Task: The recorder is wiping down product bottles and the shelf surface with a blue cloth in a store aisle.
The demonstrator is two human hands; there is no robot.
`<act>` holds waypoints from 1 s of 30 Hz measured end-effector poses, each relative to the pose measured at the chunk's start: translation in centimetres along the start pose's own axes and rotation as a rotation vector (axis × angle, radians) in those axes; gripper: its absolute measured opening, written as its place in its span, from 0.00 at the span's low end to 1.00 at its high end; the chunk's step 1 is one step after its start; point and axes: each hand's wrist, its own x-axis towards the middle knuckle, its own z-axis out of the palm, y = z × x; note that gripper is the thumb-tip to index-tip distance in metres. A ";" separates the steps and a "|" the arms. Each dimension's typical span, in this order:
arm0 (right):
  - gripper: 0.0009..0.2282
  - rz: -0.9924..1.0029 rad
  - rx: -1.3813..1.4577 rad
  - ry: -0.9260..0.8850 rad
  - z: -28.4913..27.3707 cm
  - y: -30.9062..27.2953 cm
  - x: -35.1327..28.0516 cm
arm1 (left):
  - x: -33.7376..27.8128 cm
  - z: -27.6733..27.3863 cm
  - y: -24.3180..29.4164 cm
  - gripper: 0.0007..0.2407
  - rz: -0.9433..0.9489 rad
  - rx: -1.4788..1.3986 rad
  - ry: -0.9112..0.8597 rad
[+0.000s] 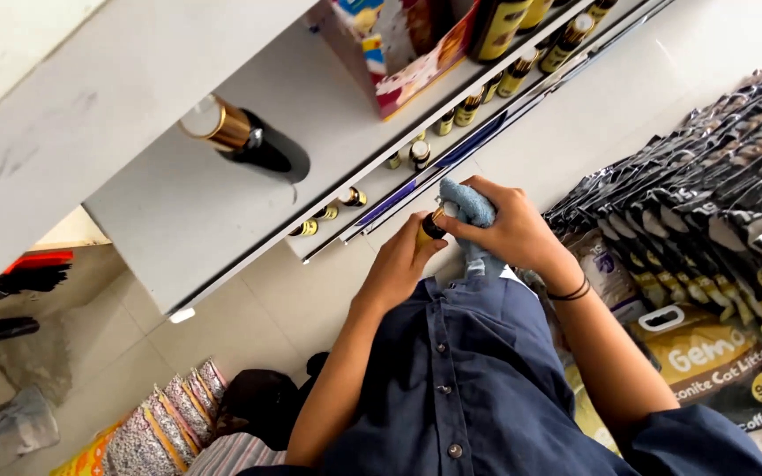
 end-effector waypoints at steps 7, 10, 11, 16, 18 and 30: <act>0.20 -0.213 -0.084 0.094 4.1 0.0 0.8 | 2.3 -2.1 -3.3 0.14 0.155 0.134 0.180; 0.16 -0.200 -0.066 0.179 4.6 1.0 0.8 | 4.2 -2.2 -4.8 0.14 0.146 0.223 0.261; 0.12 -0.173 -0.047 0.223 4.7 1.4 0.8 | 4.8 -2.3 -5.0 0.13 0.094 0.264 0.268; 0.12 -0.094 -0.014 0.241 3.5 2.2 -1.5 | 6.7 -2.6 -5.8 0.26 0.058 0.471 0.239; 0.12 -0.083 -0.002 0.247 2.8 2.2 -2.5 | 7.3 -2.4 -5.5 0.27 0.048 0.603 0.250; 0.24 -0.406 0.060 -0.003 -8.5 -8.9 -8.0 | 10.5 -0.8 -8.5 0.24 0.095 0.877 0.587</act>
